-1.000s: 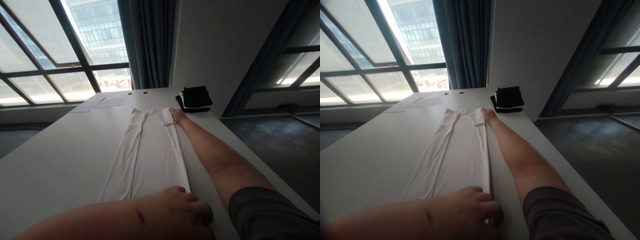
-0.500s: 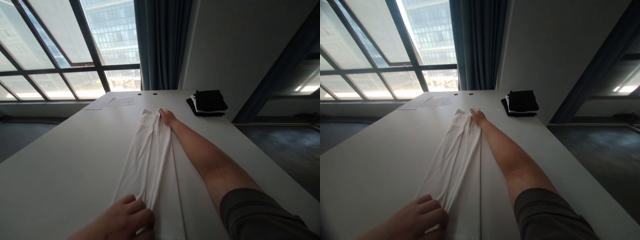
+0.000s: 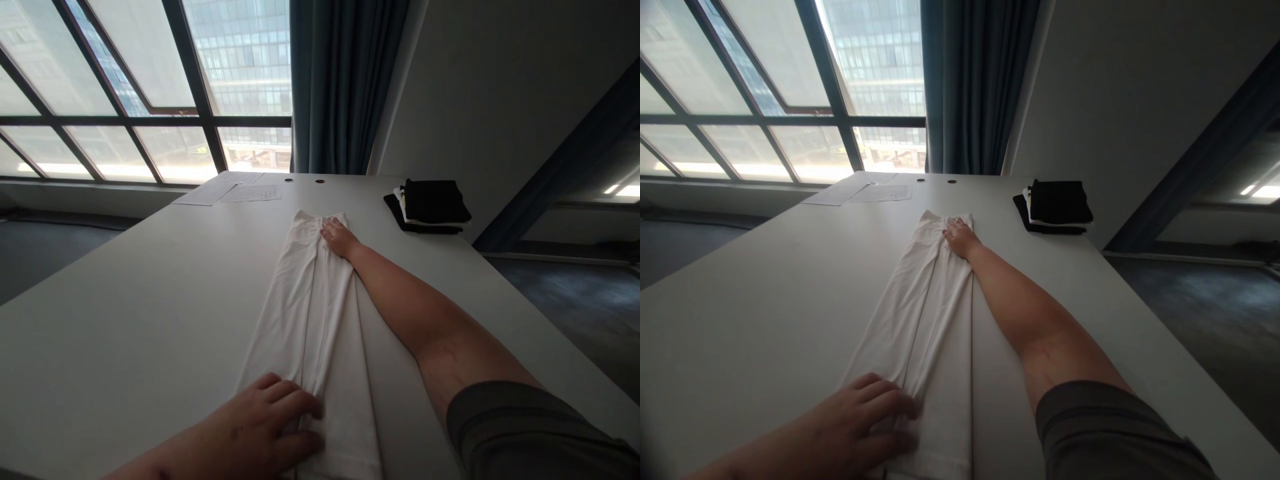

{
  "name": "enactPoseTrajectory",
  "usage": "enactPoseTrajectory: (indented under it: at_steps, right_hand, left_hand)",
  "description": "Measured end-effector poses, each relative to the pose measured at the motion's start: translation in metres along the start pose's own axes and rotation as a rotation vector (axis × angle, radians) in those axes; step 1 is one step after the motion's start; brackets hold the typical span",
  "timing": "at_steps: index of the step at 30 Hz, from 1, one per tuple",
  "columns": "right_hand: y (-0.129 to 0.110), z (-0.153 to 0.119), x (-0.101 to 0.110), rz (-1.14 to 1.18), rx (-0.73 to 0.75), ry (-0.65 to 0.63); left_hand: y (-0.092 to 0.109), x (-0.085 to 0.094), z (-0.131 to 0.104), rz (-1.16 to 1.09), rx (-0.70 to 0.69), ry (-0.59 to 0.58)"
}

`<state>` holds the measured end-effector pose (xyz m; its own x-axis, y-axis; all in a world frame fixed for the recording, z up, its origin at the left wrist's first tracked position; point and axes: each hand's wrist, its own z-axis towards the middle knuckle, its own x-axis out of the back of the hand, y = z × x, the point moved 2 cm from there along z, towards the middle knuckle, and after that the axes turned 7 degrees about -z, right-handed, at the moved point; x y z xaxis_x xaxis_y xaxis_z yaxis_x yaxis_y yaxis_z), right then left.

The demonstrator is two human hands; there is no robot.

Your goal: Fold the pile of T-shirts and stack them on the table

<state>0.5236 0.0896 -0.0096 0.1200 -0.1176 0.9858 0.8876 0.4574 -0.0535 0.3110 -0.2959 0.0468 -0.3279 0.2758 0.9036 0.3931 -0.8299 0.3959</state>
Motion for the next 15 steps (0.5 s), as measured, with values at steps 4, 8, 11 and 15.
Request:
enactPoseTrajectory:
  at_steps: [4,8,11,15]
  right_hand:
    - [-0.012,-0.038,0.023,0.091,0.101,0.155]
    - [-0.048,-0.122,0.047,0.147,0.374,0.241]
    - [-0.09,-0.209,0.061,0.196,0.593,0.239]
    - [-0.143,-0.314,0.07,0.277,0.765,0.042]
  left_hand:
    - [-0.015,0.004,-0.027,-0.024,0.069,0.004]
    - [-0.032,0.004,-0.06,-0.035,0.155,0.038]
    - [-0.032,0.002,-0.071,0.013,0.132,0.135]
    - [-0.02,-0.003,-0.069,0.091,0.015,0.253]
